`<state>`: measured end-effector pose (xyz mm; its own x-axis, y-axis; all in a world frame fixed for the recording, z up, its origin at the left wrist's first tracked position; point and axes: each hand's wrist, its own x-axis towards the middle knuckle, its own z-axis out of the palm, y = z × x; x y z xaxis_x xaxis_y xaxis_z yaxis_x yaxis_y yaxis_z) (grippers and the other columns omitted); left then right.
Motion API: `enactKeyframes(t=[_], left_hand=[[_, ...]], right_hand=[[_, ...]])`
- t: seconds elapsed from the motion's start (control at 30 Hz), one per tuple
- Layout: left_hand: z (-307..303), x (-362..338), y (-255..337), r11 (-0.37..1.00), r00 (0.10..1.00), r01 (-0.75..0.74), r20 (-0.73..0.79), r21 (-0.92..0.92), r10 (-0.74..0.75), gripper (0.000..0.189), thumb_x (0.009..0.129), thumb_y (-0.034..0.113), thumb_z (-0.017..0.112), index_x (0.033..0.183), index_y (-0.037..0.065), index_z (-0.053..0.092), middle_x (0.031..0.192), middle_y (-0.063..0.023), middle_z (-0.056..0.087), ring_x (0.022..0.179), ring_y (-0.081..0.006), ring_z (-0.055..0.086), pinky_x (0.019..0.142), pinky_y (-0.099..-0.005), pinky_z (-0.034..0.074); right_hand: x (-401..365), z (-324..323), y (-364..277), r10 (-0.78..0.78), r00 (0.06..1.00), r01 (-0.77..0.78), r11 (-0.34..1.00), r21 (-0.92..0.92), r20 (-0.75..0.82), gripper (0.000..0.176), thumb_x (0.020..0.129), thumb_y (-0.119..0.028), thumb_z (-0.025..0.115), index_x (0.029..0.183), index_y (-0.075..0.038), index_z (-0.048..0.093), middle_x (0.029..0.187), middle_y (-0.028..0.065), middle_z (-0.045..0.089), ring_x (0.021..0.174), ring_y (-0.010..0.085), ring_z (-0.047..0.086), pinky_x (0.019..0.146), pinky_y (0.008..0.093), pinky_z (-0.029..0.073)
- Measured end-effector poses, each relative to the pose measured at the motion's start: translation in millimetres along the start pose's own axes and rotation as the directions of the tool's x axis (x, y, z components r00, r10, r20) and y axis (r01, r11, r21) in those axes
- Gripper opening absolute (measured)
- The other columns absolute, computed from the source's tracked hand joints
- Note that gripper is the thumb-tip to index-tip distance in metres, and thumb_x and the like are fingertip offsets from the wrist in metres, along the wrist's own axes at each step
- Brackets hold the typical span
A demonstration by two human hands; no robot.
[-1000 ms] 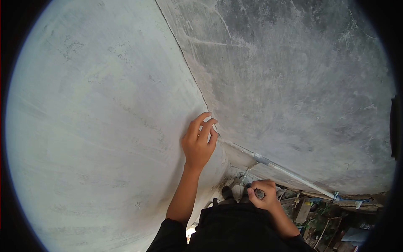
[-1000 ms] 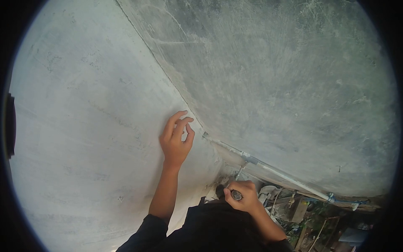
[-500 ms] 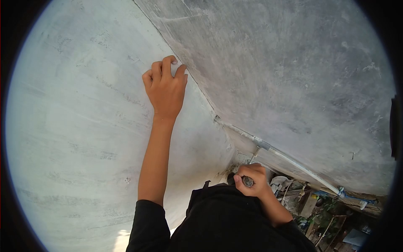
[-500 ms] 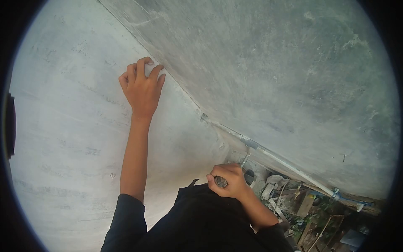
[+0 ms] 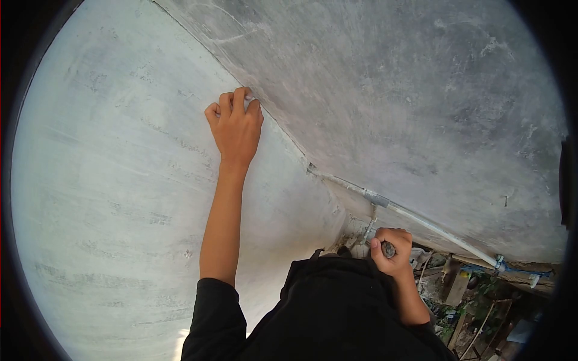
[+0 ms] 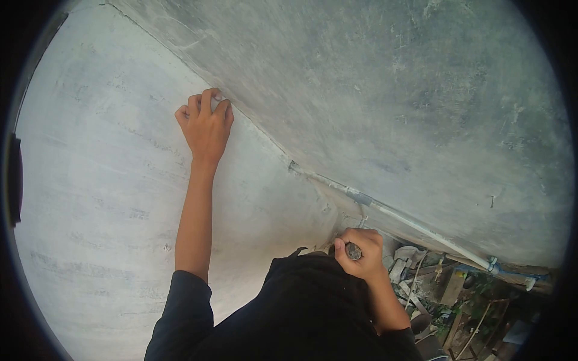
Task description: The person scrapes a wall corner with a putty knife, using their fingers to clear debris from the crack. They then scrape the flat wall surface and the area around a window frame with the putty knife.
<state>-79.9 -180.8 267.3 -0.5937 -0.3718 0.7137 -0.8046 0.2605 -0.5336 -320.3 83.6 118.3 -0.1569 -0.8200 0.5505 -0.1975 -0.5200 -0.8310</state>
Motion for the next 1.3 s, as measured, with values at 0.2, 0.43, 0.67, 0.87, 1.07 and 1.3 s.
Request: enactKeyframes(t=[0.2,0.43,0.67,0.87,1.07,1.3], left_hand=[[1.0,-5.2,-0.4,0.998,0.999,-0.037,0.021,-0.052,0.038,0.005,0.08,0.014,0.078,0.084,0.015,0.075,0.107,0.0063,0.059,0.101,-0.0176,0.053,0.089,-0.0411,0.034],[-37.4,-54.8,26.4,0.954,0.993,0.076,0.104,-0.291,-0.047,0.01,0.079,0.011,0.079,0.084,0.014,0.071,0.106,0.0017,0.056,0.095,-0.0206,0.05,0.085,-0.0378,0.036],[-82.6,-109.8,39.4,0.76,0.903,0.431,0.236,-0.487,-0.36,0.017,0.076,0.006,0.083,0.089,0.014,0.075,0.098,-0.0015,0.049,0.076,-0.0191,0.046,0.065,-0.0327,0.038],[-115.7,-107.9,45.1,0.584,0.825,0.533,0.223,-0.612,-0.52,0.018,0.077,0.004,0.084,0.091,0.014,0.079,0.094,-0.0014,0.042,0.071,-0.0143,0.041,0.062,-0.0297,0.034],[-131.6,-115.8,59.1,0.616,0.868,0.459,0.174,-0.64,-0.465,0.023,0.071,0.004,0.087,0.09,0.015,0.08,0.094,-0.0011,0.044,0.065,-0.0124,0.038,0.059,-0.0284,0.031],[-122.5,-127.0,70.6,0.643,0.913,0.364,0.122,-0.673,-0.389,0.026,0.066,0.006,0.088,0.089,0.016,0.08,0.088,0.0016,0.048,0.063,-0.0139,0.039,0.051,-0.0295,0.03]], right_hand=[[-3.1,-11.2,-1.5,0.034,0.999,-0.035,0.999,-0.04,-0.017,0.019,0.084,-0.003,0.069,0.067,-0.004,0.06,0.056,0.0072,0.056,0.045,0.0228,0.054,0.048,0.0311,0.043],[-5.4,-16.5,-0.8,0.045,0.998,-0.046,0.999,-0.02,-0.038,0.018,0.083,-0.002,0.069,0.067,-0.003,0.06,0.056,0.0072,0.056,0.045,0.0227,0.054,0.048,0.0307,0.042],[-1.5,-15.9,9.1,0.125,0.992,-0.125,0.99,-0.068,-0.001,0.019,0.084,-0.003,0.069,0.067,-0.002,0.059,0.057,0.0085,0.054,0.046,0.0228,0.054,0.049,0.031,0.041],[23.8,-0.4,10.7,0.089,0.991,-0.087,0.996,-0.027,0.104,0.018,0.085,-0.004,0.069,0.069,-0.002,0.061,0.058,0.0079,0.056,0.047,0.0208,0.054,0.05,0.0298,0.041],[71.2,45.0,11.7,0.225,0.95,-0.259,0.955,0.142,0.216,0.013,0.09,-0.011,0.074,0.101,-0.002,0.074,0.068,0.001,0.059,0.053,0.0079,0.048,0.053,0.0254,0.039],[105.0,89.5,-1.3,0.389,0.829,-0.525,0.789,0.319,0.401,0.016,0.094,-0.014,0.076,0.104,-0.001,0.074,0.066,-0.0033,0.055,0.054,0.0039,0.044,0.05,0.0221,0.035]])
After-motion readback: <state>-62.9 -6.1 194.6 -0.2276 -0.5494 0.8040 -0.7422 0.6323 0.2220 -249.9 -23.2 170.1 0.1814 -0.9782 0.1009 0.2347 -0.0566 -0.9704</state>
